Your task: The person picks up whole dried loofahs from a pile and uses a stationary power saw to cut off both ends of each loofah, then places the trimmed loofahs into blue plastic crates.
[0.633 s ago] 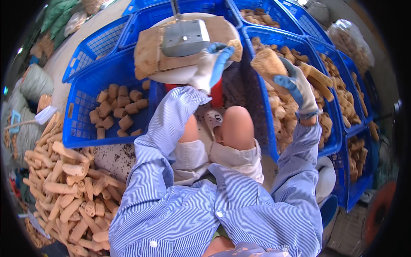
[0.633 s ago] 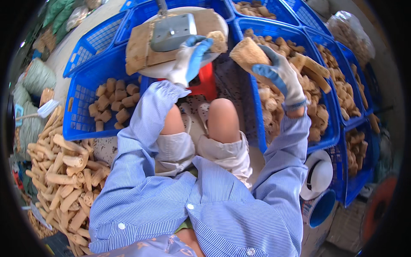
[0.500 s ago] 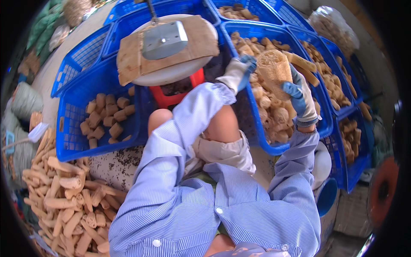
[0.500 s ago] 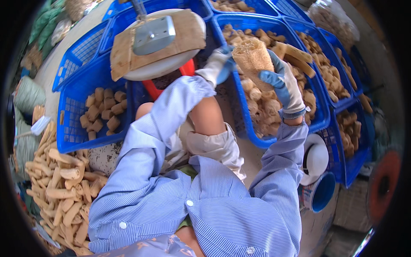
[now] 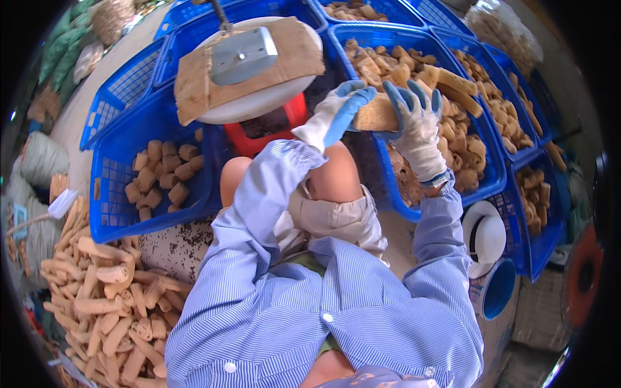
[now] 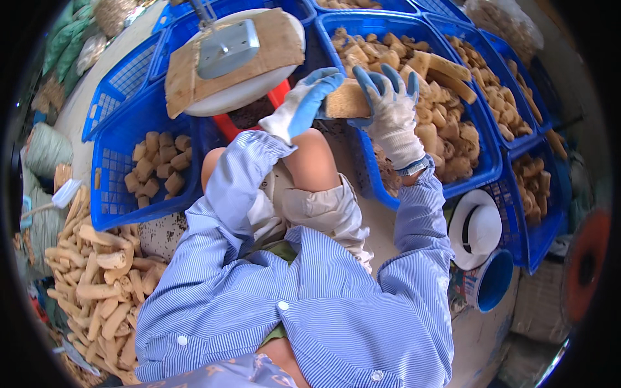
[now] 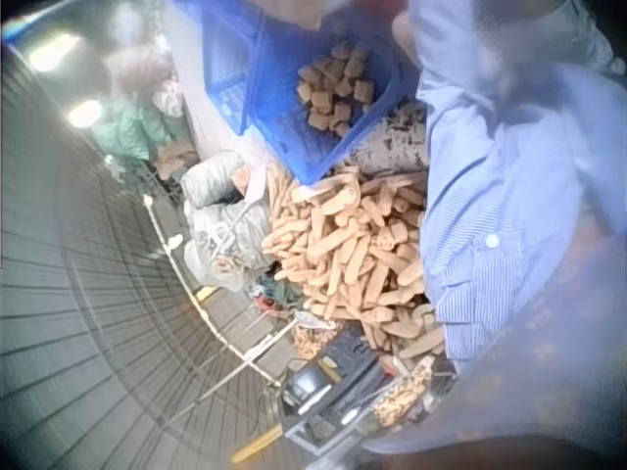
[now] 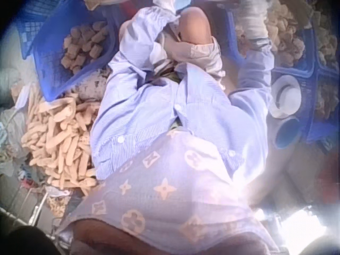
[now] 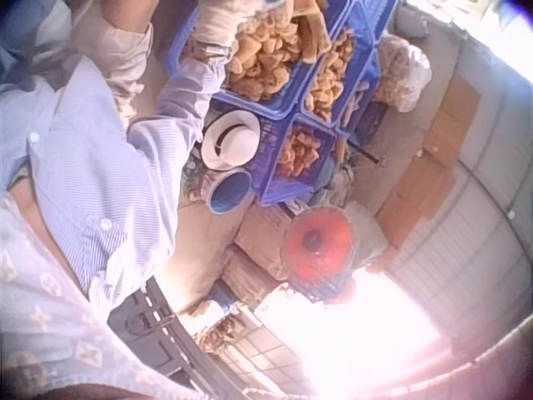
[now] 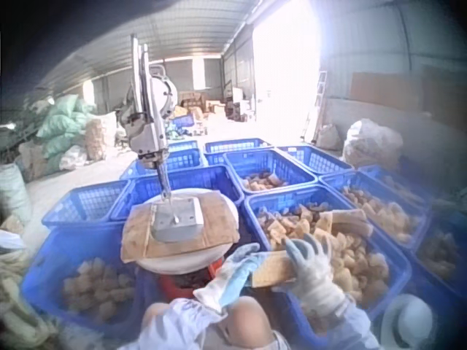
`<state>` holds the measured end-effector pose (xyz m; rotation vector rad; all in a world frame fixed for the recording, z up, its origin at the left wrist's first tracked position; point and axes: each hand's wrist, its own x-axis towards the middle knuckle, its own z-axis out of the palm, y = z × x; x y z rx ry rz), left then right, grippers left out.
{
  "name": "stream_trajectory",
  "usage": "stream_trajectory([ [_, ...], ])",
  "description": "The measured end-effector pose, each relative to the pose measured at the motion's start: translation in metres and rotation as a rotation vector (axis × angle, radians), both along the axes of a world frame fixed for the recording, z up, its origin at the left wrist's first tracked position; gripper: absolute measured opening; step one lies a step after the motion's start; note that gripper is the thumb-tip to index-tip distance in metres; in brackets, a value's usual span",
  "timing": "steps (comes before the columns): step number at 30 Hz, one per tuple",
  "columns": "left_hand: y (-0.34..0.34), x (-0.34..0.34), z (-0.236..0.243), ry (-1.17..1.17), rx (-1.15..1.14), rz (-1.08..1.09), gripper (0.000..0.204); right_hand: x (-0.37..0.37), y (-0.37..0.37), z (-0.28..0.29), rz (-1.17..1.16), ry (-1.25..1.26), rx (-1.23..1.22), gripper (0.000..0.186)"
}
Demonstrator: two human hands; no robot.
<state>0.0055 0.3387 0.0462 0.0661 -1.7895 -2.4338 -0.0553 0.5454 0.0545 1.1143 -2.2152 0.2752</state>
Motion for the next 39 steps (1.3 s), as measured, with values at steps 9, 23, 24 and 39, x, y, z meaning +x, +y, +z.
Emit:
stream_trajectory([
  [9,-0.182,0.084,0.015,0.174,-0.306,0.329,0.046,-0.043,-0.178,-0.014,0.741,-1.232,-0.576,0.074],
  [23,-0.317,0.068,-0.011,-0.028,-0.526,0.582,0.06,-0.064,-0.34,-0.037,0.459,-1.168,-0.481,0.067],
  [24,-0.318,0.067,-0.014,-0.016,-0.504,0.565,0.06,-0.066,-0.341,-0.038,0.469,-1.194,-0.488,0.065],
  [39,-0.319,0.049,-0.024,0.09,-0.569,0.615,0.064,-0.071,-0.342,-0.032,0.282,-0.923,-0.317,0.071],
])
